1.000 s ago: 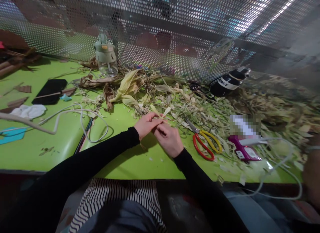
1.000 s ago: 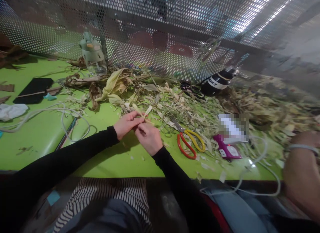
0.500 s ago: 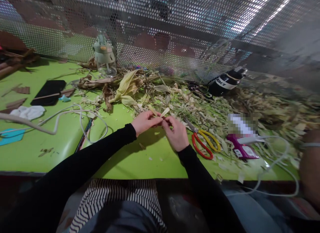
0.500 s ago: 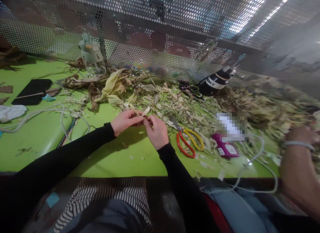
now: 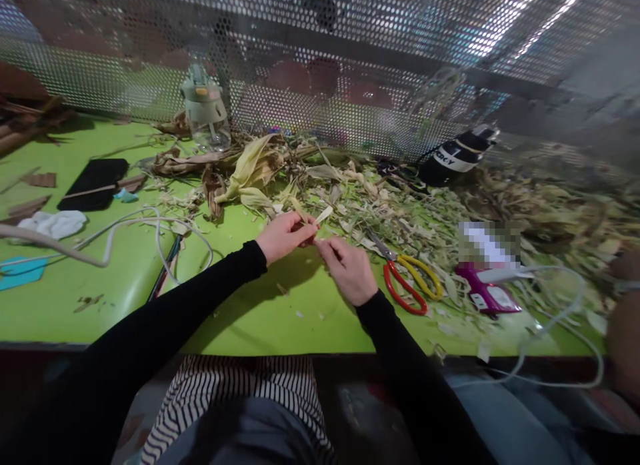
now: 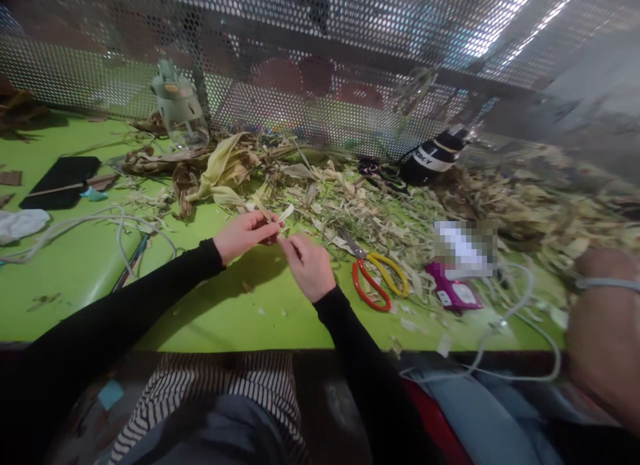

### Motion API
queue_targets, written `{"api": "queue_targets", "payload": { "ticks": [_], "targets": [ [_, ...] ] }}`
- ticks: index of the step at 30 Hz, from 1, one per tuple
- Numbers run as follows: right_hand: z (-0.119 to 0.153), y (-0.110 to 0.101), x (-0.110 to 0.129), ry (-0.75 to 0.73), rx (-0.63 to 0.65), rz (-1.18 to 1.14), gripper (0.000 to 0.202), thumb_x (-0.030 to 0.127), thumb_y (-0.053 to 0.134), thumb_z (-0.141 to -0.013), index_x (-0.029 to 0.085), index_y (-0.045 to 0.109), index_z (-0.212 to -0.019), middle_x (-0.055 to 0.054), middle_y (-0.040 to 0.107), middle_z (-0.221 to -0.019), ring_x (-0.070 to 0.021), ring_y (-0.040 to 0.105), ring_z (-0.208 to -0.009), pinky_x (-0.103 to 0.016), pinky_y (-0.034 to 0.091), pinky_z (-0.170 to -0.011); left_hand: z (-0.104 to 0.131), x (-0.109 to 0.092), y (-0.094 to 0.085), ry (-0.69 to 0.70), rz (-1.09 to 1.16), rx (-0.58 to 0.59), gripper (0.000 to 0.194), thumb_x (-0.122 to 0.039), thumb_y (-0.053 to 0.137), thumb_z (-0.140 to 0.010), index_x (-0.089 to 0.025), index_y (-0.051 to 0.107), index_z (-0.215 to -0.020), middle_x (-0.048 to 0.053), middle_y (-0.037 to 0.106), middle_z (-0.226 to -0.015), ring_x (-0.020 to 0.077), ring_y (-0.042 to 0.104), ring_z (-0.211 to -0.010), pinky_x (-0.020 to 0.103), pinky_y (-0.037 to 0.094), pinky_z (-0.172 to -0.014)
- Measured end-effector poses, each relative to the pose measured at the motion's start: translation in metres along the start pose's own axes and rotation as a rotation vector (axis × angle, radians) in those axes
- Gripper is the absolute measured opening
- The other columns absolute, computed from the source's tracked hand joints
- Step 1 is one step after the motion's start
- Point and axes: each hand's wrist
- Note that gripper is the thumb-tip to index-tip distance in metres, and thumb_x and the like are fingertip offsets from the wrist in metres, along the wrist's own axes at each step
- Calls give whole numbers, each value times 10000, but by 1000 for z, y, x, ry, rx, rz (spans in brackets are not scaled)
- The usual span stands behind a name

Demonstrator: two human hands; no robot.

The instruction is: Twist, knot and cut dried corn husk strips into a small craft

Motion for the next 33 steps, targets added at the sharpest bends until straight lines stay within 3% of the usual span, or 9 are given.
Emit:
{"api": "queue_targets", "payload": {
  "ticks": [8,13,16,19,23,29,33],
  "targets": [
    [4,-4,1,-61,62,-188,338,326,452,-892,192,411,-585,36,390,-548,-96,366,-512,-246,296,-522,-1,-7,-11,19,-96,84,52,-87,579,-764,-100,561,-811,-15,596,-581,60,558,-549,222,472,-639],
    [1,-6,-3,87,118,-314,376,406,419,-903,186,492,-606,22,469,-571,-99,423,-520,-241,345,-519,-3,-10,-15,-58,-19,92,66,-76,592,-753,-94,580,-816,0,615,-597,62,570,-553,241,493,-672],
    [-4,-5,-7,192,9,-362,377,468,384,-904,186,599,-776,-3,550,-673,-109,479,-569,-240,384,-531,0,-13,-12,-183,85,93,101,-57,509,-790,-93,604,-792,15,624,-609,76,592,-564,271,510,-702],
    [-8,-2,-8,177,-75,-406,281,451,508,-849,206,643,-868,-4,589,-728,-132,547,-670,-254,439,-620,4,-15,-6,-258,108,113,182,-40,463,-791,-87,612,-697,46,642,-619,95,611,-584,296,521,-728],
    [-6,2,-8,159,-131,-533,178,383,597,-800,214,648,-819,-6,639,-779,-150,588,-751,-292,468,-729,6,-9,-1,-207,76,181,107,-152,570,-787,-90,629,-722,44,647,-630,81,592,-565,262,506,-684],
    [-2,5,-15,220,-149,-615,197,381,618,-774,197,584,-712,11,613,-675,-118,547,-613,-257,455,-611,2,7,2,-74,-40,276,51,-128,603,-746,-97,626,-713,-8,606,-558,40,498,-480,170,404,-542],
    [-4,6,-18,299,-166,-640,270,432,643,-743,190,547,-671,37,527,-580,-79,444,-490,-209,385,-476,3,11,3,-77,-77,286,117,-205,607,-761,-105,647,-715,12,634,-596,57,515,-504,176,386,-528]
  ]
}}
Point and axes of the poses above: each hand's wrist, its own z-axis away from the middle knuckle, its own y-axis out of the palm, x = y × z
